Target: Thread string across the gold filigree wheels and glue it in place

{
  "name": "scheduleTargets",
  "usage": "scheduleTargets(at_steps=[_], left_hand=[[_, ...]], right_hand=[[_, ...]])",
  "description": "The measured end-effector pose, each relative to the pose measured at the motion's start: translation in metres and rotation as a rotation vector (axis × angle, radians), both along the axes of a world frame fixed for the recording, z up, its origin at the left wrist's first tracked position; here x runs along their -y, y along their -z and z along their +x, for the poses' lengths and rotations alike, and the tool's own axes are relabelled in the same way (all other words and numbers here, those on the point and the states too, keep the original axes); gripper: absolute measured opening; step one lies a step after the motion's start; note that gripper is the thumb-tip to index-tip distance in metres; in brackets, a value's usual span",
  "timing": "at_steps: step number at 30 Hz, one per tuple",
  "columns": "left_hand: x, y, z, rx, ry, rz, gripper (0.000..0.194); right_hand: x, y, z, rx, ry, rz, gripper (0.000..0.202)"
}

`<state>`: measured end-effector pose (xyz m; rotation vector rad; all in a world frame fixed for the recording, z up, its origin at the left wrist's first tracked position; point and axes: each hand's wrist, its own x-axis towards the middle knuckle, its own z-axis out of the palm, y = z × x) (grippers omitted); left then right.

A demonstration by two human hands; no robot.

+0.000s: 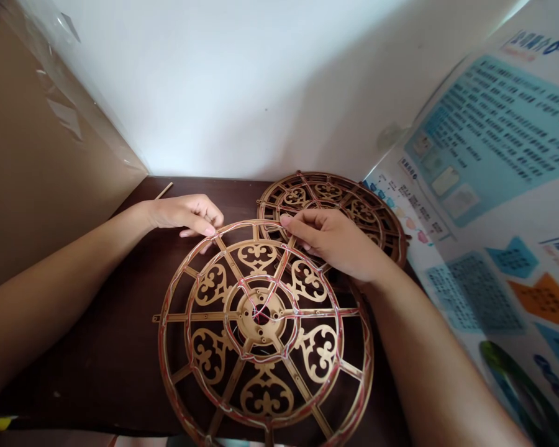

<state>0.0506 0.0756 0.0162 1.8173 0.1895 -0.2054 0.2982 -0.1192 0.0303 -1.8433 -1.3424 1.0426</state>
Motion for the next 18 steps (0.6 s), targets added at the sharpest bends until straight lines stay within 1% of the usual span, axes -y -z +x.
scheduleTargets(at_steps=[4, 12, 18], left_hand=[[-0.0011, 0.0019, -0.0003, 0.007, 0.010, 0.012, 0.024], [0.0035, -0.0002, 0.0039, -0.011, 0.018, 0.054, 0.020], [0.0041, -0.0002, 0.0053, -0.033, 0.030, 0.083, 0.015]], right_hand=[[-0.0011, 0.0012, 0.0012, -0.004, 0.009, -0.021, 0.073], [0.0022, 0.0047, 0.0048, -0.016, -0.008, -0.005, 0.060], [0.0018, 0.0031, 0.0047, 0.000, -0.024, 0.004, 0.061]])
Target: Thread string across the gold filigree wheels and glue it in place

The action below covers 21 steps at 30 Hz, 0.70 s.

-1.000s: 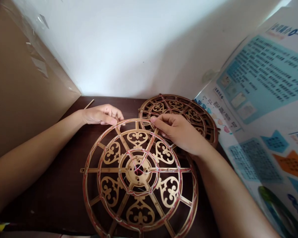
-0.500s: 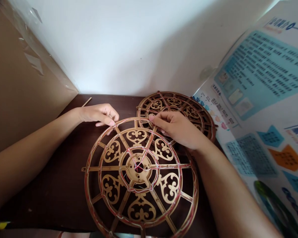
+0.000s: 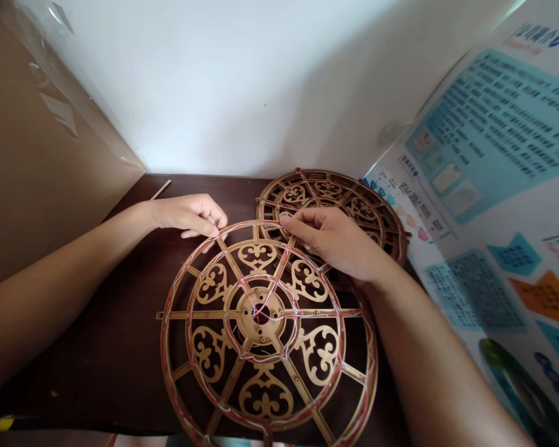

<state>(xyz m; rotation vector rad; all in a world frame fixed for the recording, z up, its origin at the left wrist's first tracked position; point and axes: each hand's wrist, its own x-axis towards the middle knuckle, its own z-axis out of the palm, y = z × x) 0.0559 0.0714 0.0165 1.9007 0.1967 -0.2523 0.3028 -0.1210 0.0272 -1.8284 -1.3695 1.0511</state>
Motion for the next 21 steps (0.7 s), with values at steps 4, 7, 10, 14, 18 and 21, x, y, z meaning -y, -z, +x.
scheduleTargets(at_steps=[4, 7, 10, 14, 18, 21], left_hand=[[0.0009, 0.0007, 0.0020, -0.008, -0.003, 0.018, 0.012], [0.0021, 0.0014, 0.0032, -0.023, -0.011, 0.034, 0.010], [0.0028, 0.0027, 0.0033, -0.027, -0.013, 0.030, 0.010], [0.0033, 0.0035, 0.0027, -0.012, -0.005, 0.033, 0.010], [0.0042, 0.0020, 0.0035, -0.011, -0.007, 0.037, 0.010], [0.0044, 0.0017, 0.0047, -0.006, -0.005, 0.018, 0.010]], right_hand=[[0.0001, 0.0009, -0.0013, -0.006, 0.004, -0.003, 0.061], [0.0003, 0.0014, -0.0033, -0.035, 0.014, -0.011, 0.058], [0.0009, 0.0007, -0.0042, -0.056, 0.030, -0.017, 0.055], [0.0016, -0.0003, -0.0028, -0.031, 0.030, -0.003, 0.054], [0.0016, -0.0004, -0.0023, -0.039, 0.032, -0.002, 0.055], [0.0012, -0.0002, -0.0032, -0.045, 0.040, -0.016, 0.056]])
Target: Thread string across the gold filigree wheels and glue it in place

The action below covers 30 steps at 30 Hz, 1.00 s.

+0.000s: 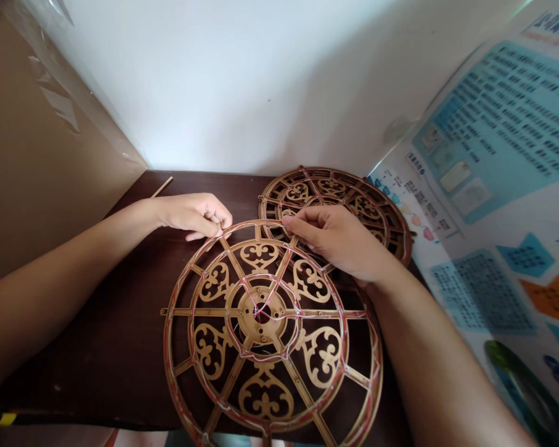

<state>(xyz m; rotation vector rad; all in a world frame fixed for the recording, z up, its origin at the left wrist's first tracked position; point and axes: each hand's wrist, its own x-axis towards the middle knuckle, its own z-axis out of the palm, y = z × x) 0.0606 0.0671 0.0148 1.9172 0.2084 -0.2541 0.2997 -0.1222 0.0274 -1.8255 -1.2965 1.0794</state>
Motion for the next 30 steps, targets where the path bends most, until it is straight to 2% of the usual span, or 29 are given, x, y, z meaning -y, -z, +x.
scheduleTargets(at_steps=[8, 19, 22, 26, 30], left_hand=[[-0.003, 0.004, -0.003, 0.030, -0.028, -0.162, 0.013], [-0.004, 0.003, -0.007, 0.063, -0.097, -0.200, 0.023], [-0.003, 0.003, -0.007, 0.058, -0.110, -0.190, 0.026], [-0.004, 0.005, -0.007, 0.087, -0.118, -0.172, 0.034], [-0.005, 0.014, -0.006, 0.166, -0.206, -0.229, 0.048]], right_hand=[[0.000, 0.002, 0.003, 0.040, -0.019, 0.010, 0.061], [-0.001, -0.001, 0.001, -0.007, 0.009, -0.016, 0.061], [0.001, -0.001, 0.002, -0.073, -0.010, -0.044, 0.056], [0.002, -0.001, 0.003, -0.193, -0.059, -0.028, 0.060], [0.001, -0.003, 0.008, -0.306, -0.056, -0.001, 0.054]])
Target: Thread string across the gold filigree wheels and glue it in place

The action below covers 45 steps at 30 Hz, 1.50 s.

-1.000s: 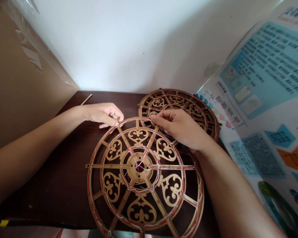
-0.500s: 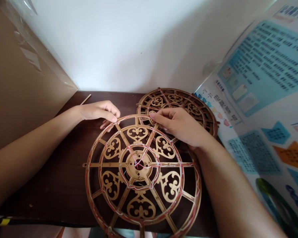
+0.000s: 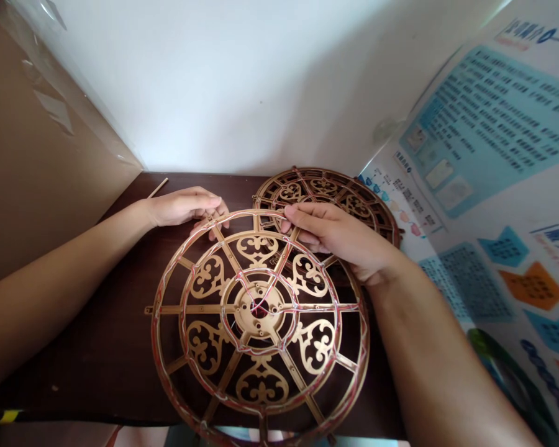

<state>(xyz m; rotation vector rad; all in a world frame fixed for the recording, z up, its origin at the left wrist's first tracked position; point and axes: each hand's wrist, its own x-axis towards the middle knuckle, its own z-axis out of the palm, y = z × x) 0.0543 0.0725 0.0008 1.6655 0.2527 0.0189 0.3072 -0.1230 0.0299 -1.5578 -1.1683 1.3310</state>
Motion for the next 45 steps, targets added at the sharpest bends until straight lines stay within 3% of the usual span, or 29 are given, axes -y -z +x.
scheduleTargets(at_steps=[4, 7, 9, 11, 14, 17, 27, 32, 45], left_hand=[[-0.004, 0.010, 0.000, -0.013, -0.092, -0.137, 0.071], [-0.008, 0.013, 0.000, -0.003, -0.119, -0.206, 0.076], [-0.010, 0.012, -0.001, 0.010, -0.103, -0.209, 0.068], [-0.012, 0.008, -0.001, -0.002, -0.061, -0.141, 0.048], [-0.013, 0.001, -0.004, -0.051, 0.070, -0.007, 0.025], [-0.013, -0.004, -0.006, -0.073, 0.191, -0.003, 0.031], [-0.012, -0.011, -0.007, -0.178, 0.255, 0.064, 0.034], [-0.010, -0.013, -0.005, -0.165, 0.242, 0.100, 0.029], [-0.004, -0.014, -0.002, -0.197, 0.192, 0.127, 0.030]], right_hand=[[-0.002, -0.001, 0.010, -0.068, 0.155, 0.015, 0.041], [-0.004, -0.001, 0.021, 0.034, 0.276, 0.021, 0.039], [-0.005, 0.000, 0.028, 0.113, 0.318, 0.015, 0.041], [-0.005, 0.001, 0.035, 0.155, 0.339, 0.007, 0.043], [-0.005, 0.004, 0.041, 0.187, 0.370, -0.006, 0.043], [-0.005, 0.007, 0.043, 0.189, 0.399, -0.009, 0.040], [-0.009, 0.006, 0.040, 0.154, 0.450, -0.032, 0.032], [-0.010, 0.000, 0.030, 0.163, 0.505, -0.033, 0.025], [-0.013, -0.008, 0.014, 0.174, 0.616, -0.050, 0.035]])
